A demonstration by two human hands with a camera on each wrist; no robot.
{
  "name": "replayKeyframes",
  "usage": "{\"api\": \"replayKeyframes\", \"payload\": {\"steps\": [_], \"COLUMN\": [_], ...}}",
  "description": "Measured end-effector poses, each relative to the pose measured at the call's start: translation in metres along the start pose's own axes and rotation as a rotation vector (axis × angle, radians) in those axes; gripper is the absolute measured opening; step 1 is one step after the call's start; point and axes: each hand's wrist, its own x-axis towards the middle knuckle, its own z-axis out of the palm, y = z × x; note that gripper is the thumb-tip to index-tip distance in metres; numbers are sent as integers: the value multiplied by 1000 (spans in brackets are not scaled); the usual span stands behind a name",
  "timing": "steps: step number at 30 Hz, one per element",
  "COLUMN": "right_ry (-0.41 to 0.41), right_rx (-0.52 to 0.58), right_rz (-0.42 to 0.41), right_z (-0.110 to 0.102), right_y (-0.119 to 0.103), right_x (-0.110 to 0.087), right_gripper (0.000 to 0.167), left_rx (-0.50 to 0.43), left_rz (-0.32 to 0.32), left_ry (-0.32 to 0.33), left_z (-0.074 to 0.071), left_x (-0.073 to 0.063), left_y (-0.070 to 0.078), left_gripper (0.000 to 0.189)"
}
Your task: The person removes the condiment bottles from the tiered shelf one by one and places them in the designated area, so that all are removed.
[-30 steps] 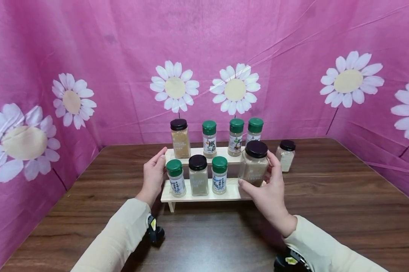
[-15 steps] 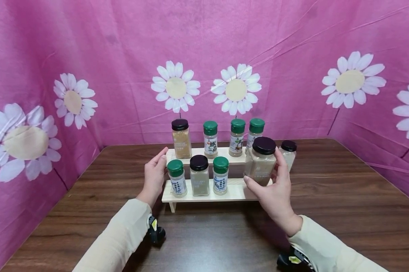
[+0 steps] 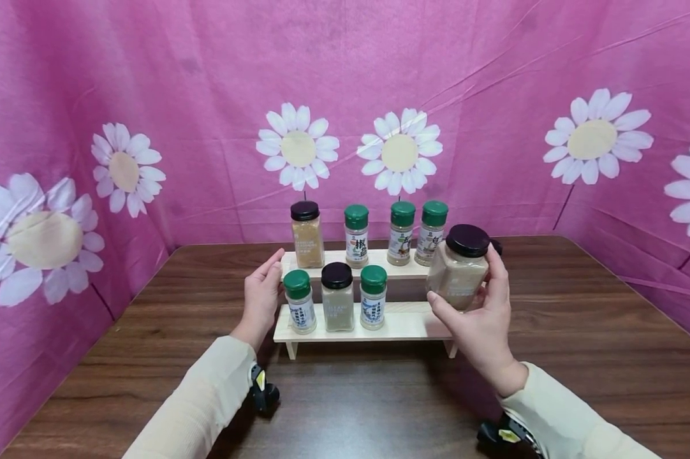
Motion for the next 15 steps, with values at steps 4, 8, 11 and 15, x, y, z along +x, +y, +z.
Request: {"api": "replayKeyframes", "payload": {"steps": [4,8,11,15], "right_ry": [10,22,30,35], "right_rx": [23,26,21,-15], "right_rz": [-16,-20,-16,0], "right_z": [-4,-9,-13,-18], "right_y": [2,5,7,10], "right_x": [3,5,7,8], "right_gripper": [94,93,94,94], "left_rx": [-7,-4,5,6], "left_rz": [-3,-1,3,3], "left_ry": [1,4,5,6], "left_z": [0,0,-1,-1], "left_x": [0,1,2,2], "left_y": [0,-1,-1,-2], "left_gripper": [38,38,37,38]}}
